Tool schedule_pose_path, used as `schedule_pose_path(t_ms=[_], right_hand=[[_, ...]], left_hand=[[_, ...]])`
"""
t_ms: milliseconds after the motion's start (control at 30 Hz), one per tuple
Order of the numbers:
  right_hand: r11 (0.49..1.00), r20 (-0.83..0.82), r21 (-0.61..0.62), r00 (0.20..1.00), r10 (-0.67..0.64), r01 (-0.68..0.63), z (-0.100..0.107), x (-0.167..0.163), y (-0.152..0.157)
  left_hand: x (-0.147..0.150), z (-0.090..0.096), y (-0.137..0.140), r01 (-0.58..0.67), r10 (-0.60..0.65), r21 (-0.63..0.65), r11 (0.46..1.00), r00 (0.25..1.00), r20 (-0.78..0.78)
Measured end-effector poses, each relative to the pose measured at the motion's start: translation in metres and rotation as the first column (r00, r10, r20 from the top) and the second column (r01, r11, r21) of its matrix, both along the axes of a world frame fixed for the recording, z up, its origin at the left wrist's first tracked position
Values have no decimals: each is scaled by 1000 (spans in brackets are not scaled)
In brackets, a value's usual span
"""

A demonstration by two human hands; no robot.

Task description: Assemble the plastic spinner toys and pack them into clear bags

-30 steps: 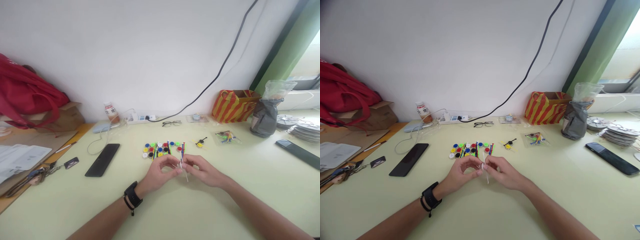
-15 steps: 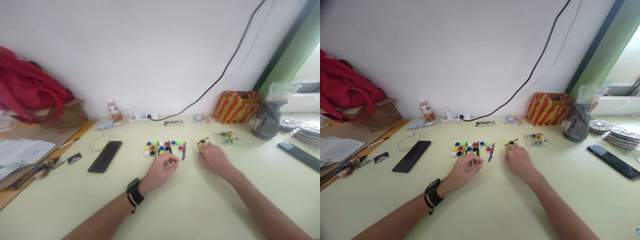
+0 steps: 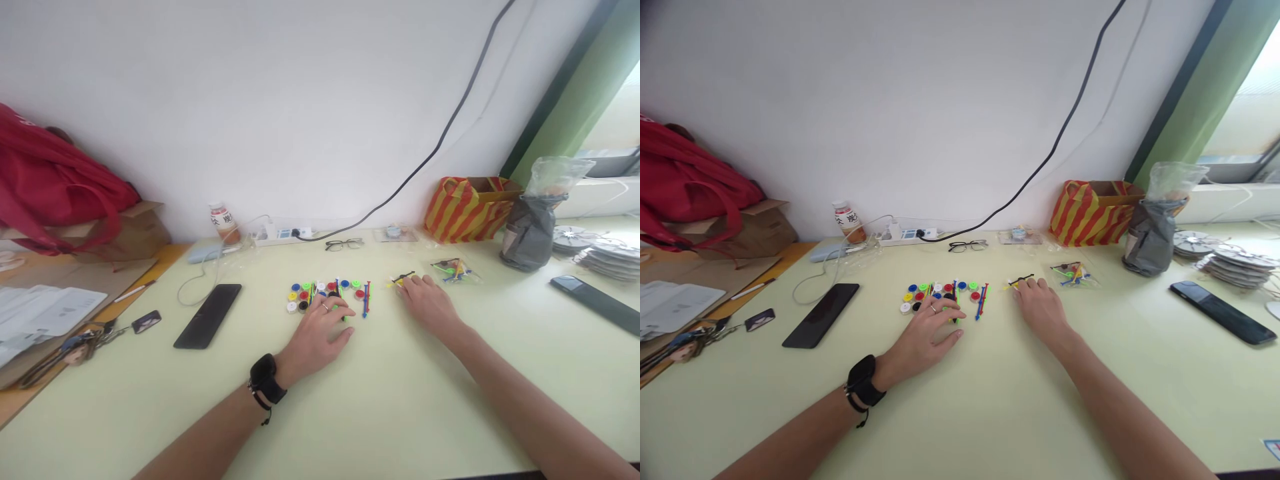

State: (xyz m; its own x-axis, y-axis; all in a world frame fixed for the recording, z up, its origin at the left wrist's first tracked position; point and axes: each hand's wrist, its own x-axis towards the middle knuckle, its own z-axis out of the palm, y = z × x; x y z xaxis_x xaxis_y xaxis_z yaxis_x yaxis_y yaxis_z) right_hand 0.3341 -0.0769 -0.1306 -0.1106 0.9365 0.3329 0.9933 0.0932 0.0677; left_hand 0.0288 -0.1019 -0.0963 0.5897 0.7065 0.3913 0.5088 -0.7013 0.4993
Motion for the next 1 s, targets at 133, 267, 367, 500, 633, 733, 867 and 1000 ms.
schedule_pose_path(t_ms=[133,267,367,500,633,733,867,1000], right_hand=[[995,-76,103,997,10,-3,5,2,4],[957,-253,150,926,280,-248,12,-18,-6],[907,-305,81,856,417,-413,14,-37,-15],[875,-285,19,836,468,-483,13,-50,-20],[883,-260,5,852,454,-469,11,-48,-19],[890,-267,24,855,444,-455,8,-47,-17],[871,-286,38,830,479,-490,7,-55,-16],[844,-285,44,803,523,-535,8,-64,-11]], left_hand=[[-2,2,3,63,-58,43,997,993,-101],[-2,6,4,99,-94,42,994,990,-109],[-2,7,4,100,-96,41,994,990,-104],[-2,6,5,94,-89,36,995,988,-128],[-2,4,5,80,-75,48,996,992,-101],[-2,4,5,73,-68,54,996,993,-100],[-1,4,5,68,-62,62,996,993,-99],[3,6,7,59,-52,70,996,994,-96]])
